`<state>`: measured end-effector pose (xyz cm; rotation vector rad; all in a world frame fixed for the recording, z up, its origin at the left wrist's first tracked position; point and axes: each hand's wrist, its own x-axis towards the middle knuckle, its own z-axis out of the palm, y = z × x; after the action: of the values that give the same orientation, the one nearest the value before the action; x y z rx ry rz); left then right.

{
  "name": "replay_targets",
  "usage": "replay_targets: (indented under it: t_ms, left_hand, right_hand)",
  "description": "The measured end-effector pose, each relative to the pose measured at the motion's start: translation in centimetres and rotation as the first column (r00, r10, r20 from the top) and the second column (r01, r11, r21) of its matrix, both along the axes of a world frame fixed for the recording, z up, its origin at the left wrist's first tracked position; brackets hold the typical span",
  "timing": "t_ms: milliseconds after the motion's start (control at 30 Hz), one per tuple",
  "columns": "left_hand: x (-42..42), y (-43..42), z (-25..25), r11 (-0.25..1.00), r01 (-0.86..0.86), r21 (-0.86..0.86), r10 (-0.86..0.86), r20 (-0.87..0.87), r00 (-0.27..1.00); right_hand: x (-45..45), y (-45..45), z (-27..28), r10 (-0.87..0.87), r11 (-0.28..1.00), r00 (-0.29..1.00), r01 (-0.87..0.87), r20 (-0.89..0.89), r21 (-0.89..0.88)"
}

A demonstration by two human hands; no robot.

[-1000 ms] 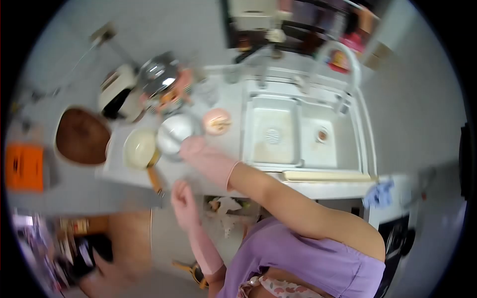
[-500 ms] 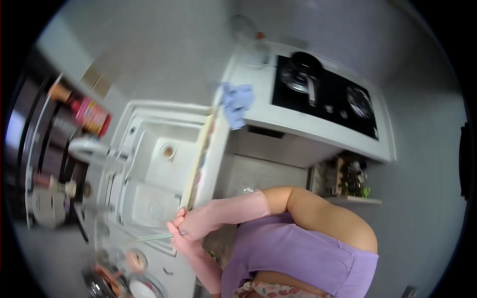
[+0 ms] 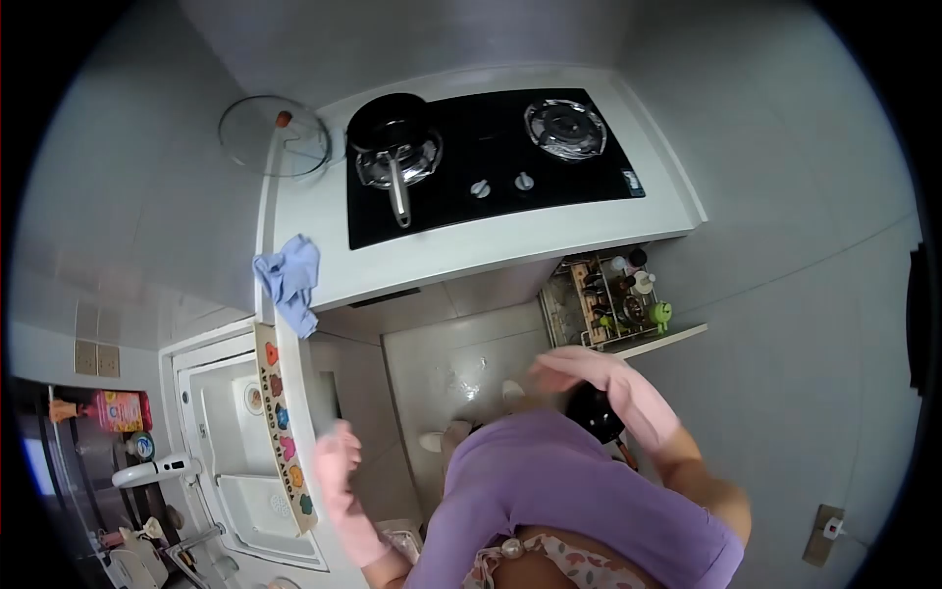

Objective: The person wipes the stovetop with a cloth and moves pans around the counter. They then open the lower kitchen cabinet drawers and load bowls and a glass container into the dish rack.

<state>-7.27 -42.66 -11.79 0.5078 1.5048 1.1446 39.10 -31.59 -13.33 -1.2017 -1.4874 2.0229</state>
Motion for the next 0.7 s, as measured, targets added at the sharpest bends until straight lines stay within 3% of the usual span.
replay_targets:
  t_ms: [33,100,167,233,300,333,367,400,433,500,567,667,700]
  left_hand:
    - [1.5,0.3,-0.4,0.959,0.14,-0.245,-0.173,-0.118,0.978]
    - [3.9,1.7,-1.5,0.663,0.274,-0.696,-0.554,-0.21,0.806]
    - [0.9,0.9,-5.1,0.954,0.184,-0.237,-0.164,0.104,0.981]
    - [7.7,5.0,-4.6,0.754,-0.001,-0.656,-0.317,-0.366,0.875]
    - [12.9,6.9,-6.8,0.79,0.277,-0.547,-0.377,-0.077,0.923]
    - [15.9,7.5,-8.1,0.85,0.409,-0.331,-0.363,0.193,0.912]
    - [20.5,8.9,-7.2,0.84,0.415,-0.35,-0.354,0.226,0.907]
    - [23.7,9.6,-9.2,0.868,0.42,-0.264,-0.278,0.442,0.853]
    - [28.1,10.5,-8.5,0.896,0.377,-0.234,-0.214,0.517,0.829]
    - [35.0,11.4,-8.5,0.904,0.423,-0.066,-0.286,0.64,0.713]
    - [40.2,11.0,-9.1,0.78,0.613,0.127,-0.567,0.559,0.605]
    - [44.4,10.1,-11.3,0.639,0.734,0.232,-0.589,0.76,0.273]
    - [45.5,10.3,-11.4,0.61,0.767,0.201,-0.55,0.803,0.228]
  right_hand:
    - [3.2,-0.5,-3.8,-0.005,0.963,0.909,0.117,0.417,-0.243]
    - [8.1,-3.0,-3.3,0.101,0.99,0.513,-0.134,0.852,-0.037]
    - [10.4,-5.1,-3.8,0.036,0.981,0.601,0.133,0.798,-0.143]
    - [11.7,-7.3,-4.0,-0.041,0.923,0.73,0.29,0.682,-0.255]
    - [9.6,-7.6,-4.6,-0.21,0.861,0.87,0.381,0.446,-0.338]
    - [8.0,-7.8,-4.8,-0.25,0.878,0.909,0.358,0.335,-0.318]
    - [6.3,-7.6,-5.0,-0.282,0.897,0.935,0.337,0.217,-0.285]
    - [5.0,-7.3,-5.3,-0.343,0.88,0.932,0.363,0.119,-0.304]
    - [3.8,-7.2,-5.6,-0.4,0.864,0.916,0.383,0.017,-0.325]
    - [2.3,-7.7,-3.6,-0.568,0.753,0.817,0.563,0.096,-0.34]
    - [2.9,-8.5,-3.2,-0.688,0.633,0.708,0.692,0.158,-0.346]
    - [6.6,-10.3,-4.4,-0.808,0.475,0.555,0.812,0.199,-0.339]
    - [7.8,-10.4,-4.3,-0.793,0.489,0.564,0.814,0.228,-0.314]
